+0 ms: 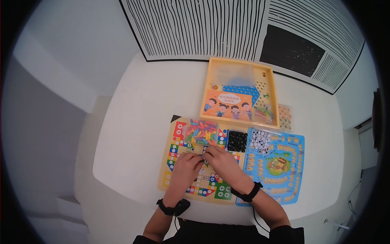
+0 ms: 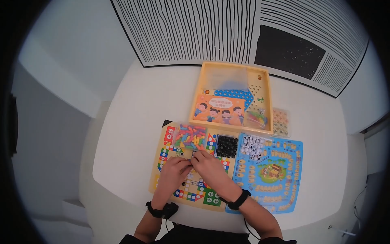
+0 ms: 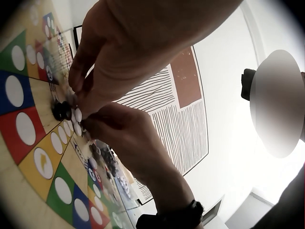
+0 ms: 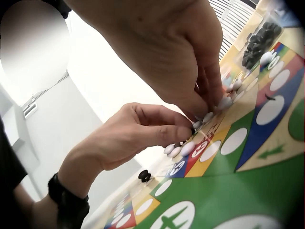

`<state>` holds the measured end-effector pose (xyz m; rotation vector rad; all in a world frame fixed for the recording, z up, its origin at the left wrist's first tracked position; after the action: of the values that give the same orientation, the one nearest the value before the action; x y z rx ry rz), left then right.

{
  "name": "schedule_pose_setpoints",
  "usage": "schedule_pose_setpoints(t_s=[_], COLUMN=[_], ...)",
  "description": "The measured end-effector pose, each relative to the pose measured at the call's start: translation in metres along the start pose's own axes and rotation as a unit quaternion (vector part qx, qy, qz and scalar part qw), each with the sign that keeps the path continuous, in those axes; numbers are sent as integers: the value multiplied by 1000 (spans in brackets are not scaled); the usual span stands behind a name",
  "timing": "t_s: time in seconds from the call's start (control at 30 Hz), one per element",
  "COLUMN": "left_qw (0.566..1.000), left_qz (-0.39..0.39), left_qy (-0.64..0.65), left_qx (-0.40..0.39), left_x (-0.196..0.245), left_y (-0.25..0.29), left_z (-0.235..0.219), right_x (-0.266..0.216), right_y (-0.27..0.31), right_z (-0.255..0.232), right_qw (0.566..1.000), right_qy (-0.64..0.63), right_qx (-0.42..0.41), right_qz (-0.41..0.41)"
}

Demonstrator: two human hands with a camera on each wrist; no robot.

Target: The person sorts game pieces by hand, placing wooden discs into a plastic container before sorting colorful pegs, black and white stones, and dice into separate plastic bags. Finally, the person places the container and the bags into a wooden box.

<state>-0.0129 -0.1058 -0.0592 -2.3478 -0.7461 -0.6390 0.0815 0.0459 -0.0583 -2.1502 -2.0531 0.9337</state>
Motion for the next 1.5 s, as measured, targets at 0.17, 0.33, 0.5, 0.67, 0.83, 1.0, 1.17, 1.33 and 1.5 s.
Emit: schedule_pose_setpoints(t_s=[0.17, 0.33, 0.5, 0.67, 0.83, 1.0, 1.17, 1.33, 1.5], left_qw=[1000, 1000, 999, 995, 987, 998, 995, 987, 990], left_qz=[11, 7, 36, 65, 111, 28, -56, -74, -81], left_qy=[-11, -25, -20, 69, 111, 49, 14, -17, 0], left_qx=[12, 3, 1, 34, 32, 13, -77, -142, -117], left_x=[1, 1, 5, 50, 73, 44, 18, 15, 15], left_y=[-1, -5, -11, -41, -73, -61, -5, 34, 48], left_z=[3, 1, 1, 1, 12, -8, -43, -61, -48], right_x=[2, -2, 30, 27, 8, -1, -6, -13, -26], right_y=[10, 18, 41, 88, 103, 107, 92, 57, 47], right_z=[-12, -68, -86, -91, -86, -81, -69, -46, -30], right_qw=[999, 962, 950, 929, 948, 963, 975, 991, 998], right_qy=[30, -121, -85, -125, -128, -128, -132, -80, -41], right_qx=[15, 196, 234, 221, 165, 113, 41, 28, -5], right_qz=[15, 146, 188, 269, 238, 209, 177, 102, 55])
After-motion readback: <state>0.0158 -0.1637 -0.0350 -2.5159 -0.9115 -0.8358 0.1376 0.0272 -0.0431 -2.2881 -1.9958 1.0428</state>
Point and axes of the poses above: each hand's wrist, its own y-axis away from the middle knuckle, its own z-axis out of the palm, x = y × z, the point moved 1 cm from there along -y, towards the middle knuckle, and after that the axes turned 10 degrees about x, right-handed, at the moved point
